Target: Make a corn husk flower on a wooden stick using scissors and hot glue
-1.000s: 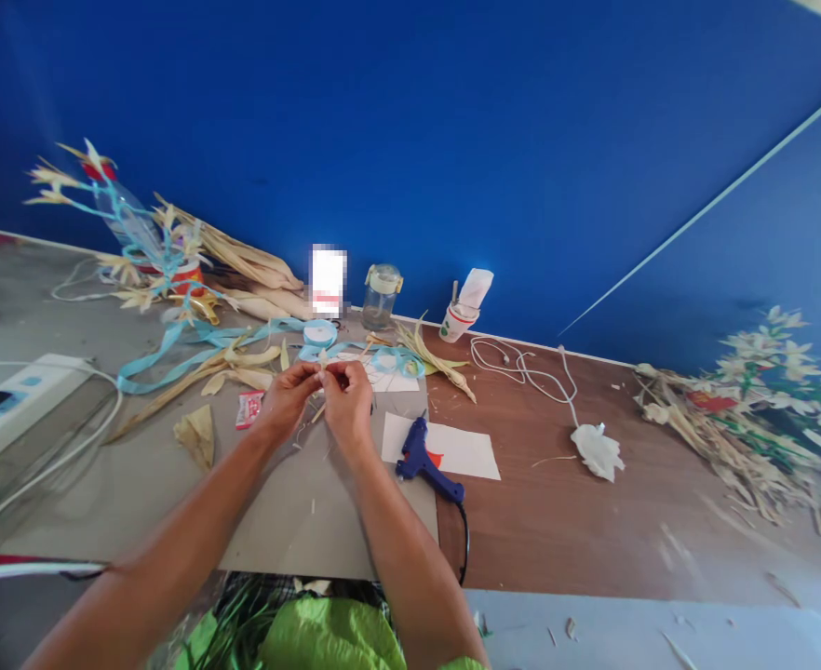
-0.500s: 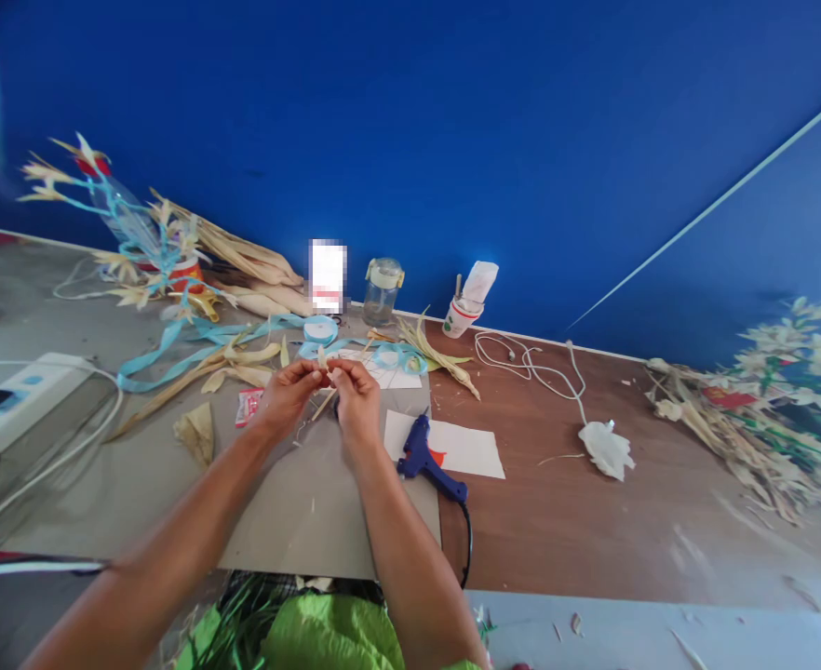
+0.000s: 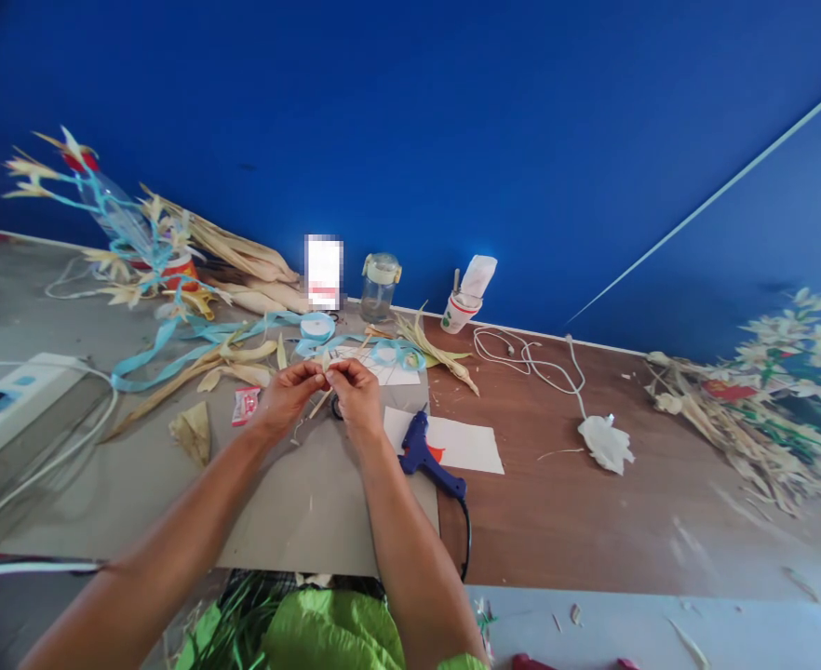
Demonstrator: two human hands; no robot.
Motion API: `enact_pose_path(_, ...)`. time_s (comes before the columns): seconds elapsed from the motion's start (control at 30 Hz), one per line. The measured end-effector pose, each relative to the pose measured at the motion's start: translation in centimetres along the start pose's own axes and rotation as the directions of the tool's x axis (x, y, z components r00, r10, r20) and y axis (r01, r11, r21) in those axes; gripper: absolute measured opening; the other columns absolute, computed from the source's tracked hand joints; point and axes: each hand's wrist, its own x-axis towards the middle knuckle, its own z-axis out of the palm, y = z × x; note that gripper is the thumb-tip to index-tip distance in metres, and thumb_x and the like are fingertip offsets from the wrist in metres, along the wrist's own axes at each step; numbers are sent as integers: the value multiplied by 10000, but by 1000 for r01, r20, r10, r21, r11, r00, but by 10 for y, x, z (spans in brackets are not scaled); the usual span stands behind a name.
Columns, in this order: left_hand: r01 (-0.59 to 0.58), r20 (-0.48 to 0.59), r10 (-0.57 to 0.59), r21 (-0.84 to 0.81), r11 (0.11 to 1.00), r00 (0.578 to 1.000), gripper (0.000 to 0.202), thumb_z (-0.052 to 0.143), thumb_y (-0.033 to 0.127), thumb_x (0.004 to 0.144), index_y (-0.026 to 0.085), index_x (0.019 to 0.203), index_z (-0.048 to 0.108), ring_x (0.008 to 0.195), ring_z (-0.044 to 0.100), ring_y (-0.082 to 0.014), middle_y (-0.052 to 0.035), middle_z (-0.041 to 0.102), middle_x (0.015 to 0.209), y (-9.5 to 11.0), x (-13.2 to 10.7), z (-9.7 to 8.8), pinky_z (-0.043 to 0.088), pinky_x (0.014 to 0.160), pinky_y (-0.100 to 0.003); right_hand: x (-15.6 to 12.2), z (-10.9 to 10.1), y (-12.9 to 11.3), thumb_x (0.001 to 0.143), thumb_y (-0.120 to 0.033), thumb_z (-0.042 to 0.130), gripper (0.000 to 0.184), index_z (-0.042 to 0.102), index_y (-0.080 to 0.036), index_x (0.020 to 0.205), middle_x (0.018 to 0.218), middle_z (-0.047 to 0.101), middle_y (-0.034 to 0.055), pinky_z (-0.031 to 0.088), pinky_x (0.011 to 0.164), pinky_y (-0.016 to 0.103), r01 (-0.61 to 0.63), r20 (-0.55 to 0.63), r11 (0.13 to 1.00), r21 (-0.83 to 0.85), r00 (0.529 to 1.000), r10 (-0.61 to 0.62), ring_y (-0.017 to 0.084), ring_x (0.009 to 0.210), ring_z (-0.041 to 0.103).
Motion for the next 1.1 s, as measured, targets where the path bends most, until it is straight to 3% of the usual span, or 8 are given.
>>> enact_pose_path(0.17, -27, -43, 29, 36, 999, 999, 213, 757, 320, 586, 163, 649, 628, 632, 511, -117, 16, 579, 641, 0, 0, 3, 413, 653, -260, -1, -1, -1, 700, -279, 574, 77, 575, -203, 687, 709, 549, -18, 451, 674, 254, 106, 15, 986, -130, 994, -104, 124, 662, 525)
enact_pose_path(0.33, -74, -101, 84, 101, 992, 991, 160, 726, 288, 622, 171, 668, 626, 645, 520, -118, 21, 586, 667, -8, 0, 3, 411, 672, -257, -4, 1, -4, 742, -258, 497, 79, 526, -206, 691, 755, 511, -5, 424, 696, 251, 240, 23, 911, -335, 969, -247, 131, 715, 495)
enact_pose_path(0.57, -89, -120, 113, 189, 978, 986, 121, 682, 272, 656, 169, 696, 634, 661, 524, -124, 17, 601, 681, -14, -1, 3, 413, 690, -254, -8, 7, -3, 754, -230, 428, 73, 430, -214, 683, 777, 502, 13, 420, 737, 279, 254, -6, 807, -533, 953, -304, 148, 756, 479)
enact_pose_path(0.9, -53, -119, 63, 81, 995, 991, 158, 699, 294, 642, 165, 698, 627, 660, 534, -130, 20, 598, 671, -9, -1, 6, 426, 687, -267, -6, 3, 5, 784, -300, 499, 129, 579, -198, 779, 844, 577, 34, 462, 791, 303, 227, -46, 944, -240, 969, -244, 161, 832, 557)
enact_pose_path(1.1, -67, -131, 84, 128, 990, 988, 197, 720, 332, 637, 162, 686, 633, 656, 521, -128, 18, 600, 667, -9, -2, 5, 415, 680, -262, -8, 7, 1, 748, -301, 556, 108, 559, -196, 723, 793, 553, 15, 453, 762, 282, 228, -64, 931, -286, 965, -256, 146, 770, 538)
